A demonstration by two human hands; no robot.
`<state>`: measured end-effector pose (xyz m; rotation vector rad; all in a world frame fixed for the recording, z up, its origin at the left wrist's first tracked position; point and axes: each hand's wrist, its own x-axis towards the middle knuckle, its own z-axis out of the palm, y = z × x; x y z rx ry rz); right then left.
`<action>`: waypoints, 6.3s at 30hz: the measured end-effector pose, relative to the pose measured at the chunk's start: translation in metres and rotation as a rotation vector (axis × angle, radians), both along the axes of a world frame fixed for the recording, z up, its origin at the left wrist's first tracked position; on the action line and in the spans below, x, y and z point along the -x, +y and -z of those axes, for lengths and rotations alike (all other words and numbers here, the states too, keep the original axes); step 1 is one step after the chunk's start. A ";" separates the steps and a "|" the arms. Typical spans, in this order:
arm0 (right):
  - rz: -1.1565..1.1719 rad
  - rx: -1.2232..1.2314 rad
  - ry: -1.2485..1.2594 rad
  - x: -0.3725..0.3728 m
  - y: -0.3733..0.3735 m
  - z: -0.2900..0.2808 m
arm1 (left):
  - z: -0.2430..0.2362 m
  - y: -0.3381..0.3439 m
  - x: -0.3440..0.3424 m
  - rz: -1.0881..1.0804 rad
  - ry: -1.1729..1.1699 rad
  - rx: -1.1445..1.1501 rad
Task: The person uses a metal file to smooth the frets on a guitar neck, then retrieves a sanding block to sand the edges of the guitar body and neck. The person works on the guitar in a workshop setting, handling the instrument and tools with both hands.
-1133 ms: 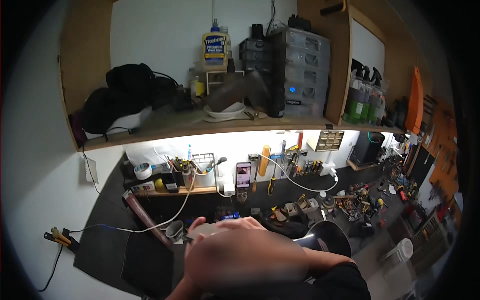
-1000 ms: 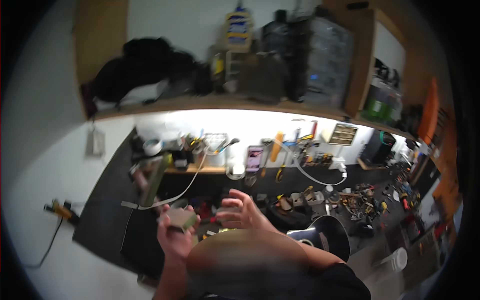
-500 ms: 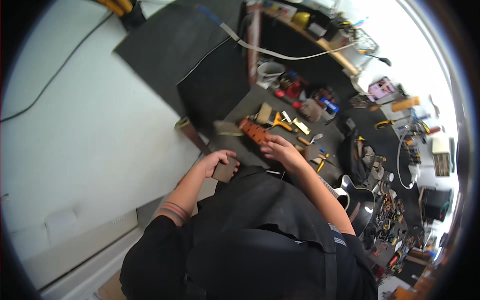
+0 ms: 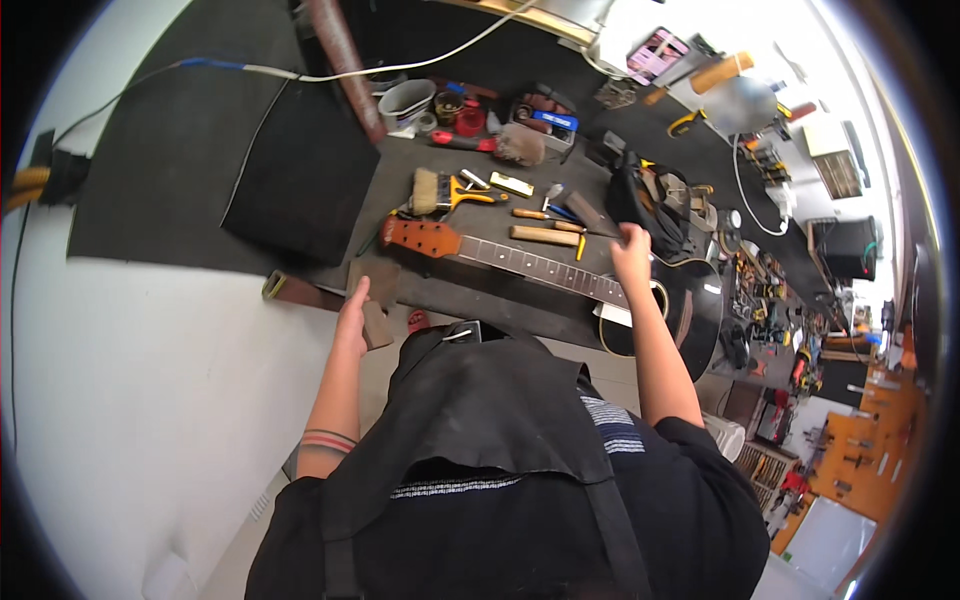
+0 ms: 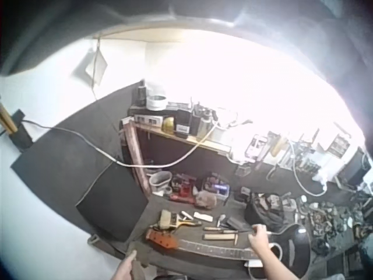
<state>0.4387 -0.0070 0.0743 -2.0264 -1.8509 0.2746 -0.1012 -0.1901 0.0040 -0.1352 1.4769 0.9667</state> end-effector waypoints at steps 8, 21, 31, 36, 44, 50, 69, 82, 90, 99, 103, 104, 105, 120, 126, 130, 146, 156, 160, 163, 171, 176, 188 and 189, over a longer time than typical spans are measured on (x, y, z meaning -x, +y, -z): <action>-0.013 0.436 -0.225 0.050 0.076 0.085 | 0.045 0.013 -0.010 -0.143 0.288 -0.054; -0.390 -0.206 0.471 0.035 0.017 -0.160 | 0.095 0.002 0.009 -0.173 0.212 -0.287; -0.178 -1.529 -0.176 0.049 0.007 -0.607 | 0.082 -0.011 0.010 -0.180 0.310 -0.336; 0.085 -1.529 -0.433 0.068 0.066 -0.741 | 0.073 -0.013 -0.001 -0.155 0.336 -0.381; 0.246 -1.106 -0.752 0.095 0.196 -0.778 | 0.049 -0.024 -0.002 -0.135 0.425 -0.350; 0.204 -0.960 -0.868 0.092 0.233 -0.778 | 0.033 -0.023 -0.007 -0.106 0.462 -0.336; -0.087 -0.511 -0.821 0.113 0.146 -0.661 | -0.042 -0.025 -0.023 -0.060 0.470 -0.344; -0.175 -0.733 -0.501 0.085 0.178 -0.659 | 0.006 -0.030 -0.011 -0.016 0.587 -0.367; -0.183 -0.777 -0.116 0.067 0.193 -0.683 | 0.017 -0.028 -0.008 0.070 0.644 -0.408; -0.338 -1.324 0.140 0.065 0.122 -0.654 | 0.020 -0.022 -0.012 -0.034 0.680 -0.436; -0.633 -1.350 0.513 0.067 0.097 -0.608 | 0.024 -0.024 -0.006 0.004 0.748 -0.429; -0.674 -1.381 0.556 0.064 0.089 -0.600 | 0.024 -0.023 -0.006 0.044 0.794 -0.447; -0.687 -1.391 0.562 0.058 0.086 -0.592 | 0.024 -0.024 -0.006 0.083 0.840 -0.464; -0.153 0.470 1.237 0.028 -0.047 -0.211 | -0.092 0.017 -0.071 0.083 0.780 -0.540; 0.089 0.597 0.794 0.003 -0.022 -0.009 | -0.133 0.002 -0.104 0.090 0.754 -0.564; 0.062 0.734 0.871 0.007 0.006 0.000 | -0.174 -0.011 -0.147 0.010 0.714 -0.560; -0.523 0.273 0.882 0.020 -0.137 -0.171 | -0.265 -0.012 -0.276 1.022 0.695 -0.941; 0.265 0.039 1.541 -0.134 -0.342 -0.171 | -0.243 -0.017 -0.433 0.869 -0.445 -0.746; 0.247 -0.191 1.494 -0.195 -0.405 -0.150 | -0.248 -0.066 -0.556 1.030 -0.438 -0.777; 0.310 -0.251 1.508 -0.257 -0.453 -0.143 | -0.241 -0.108 -0.658 1.253 -0.137 -0.999; 0.483 -0.291 1.355 -0.482 -0.577 -0.149 | -0.215 -0.224 -0.936 1.519 0.075 -1.402; 0.576 -0.261 1.333 -0.615 -0.610 -0.152 | -0.216 -0.251 -1.079 1.577 -0.084 -1.257; 1.086 -0.525 1.251 -0.955 -0.612 -0.108 | -0.163 -0.233 -1.453 1.847 -0.517 -0.488; 1.066 -0.535 1.344 -0.985 -0.607 -0.110 | -0.165 -0.223 -1.490 1.854 -0.513 -0.482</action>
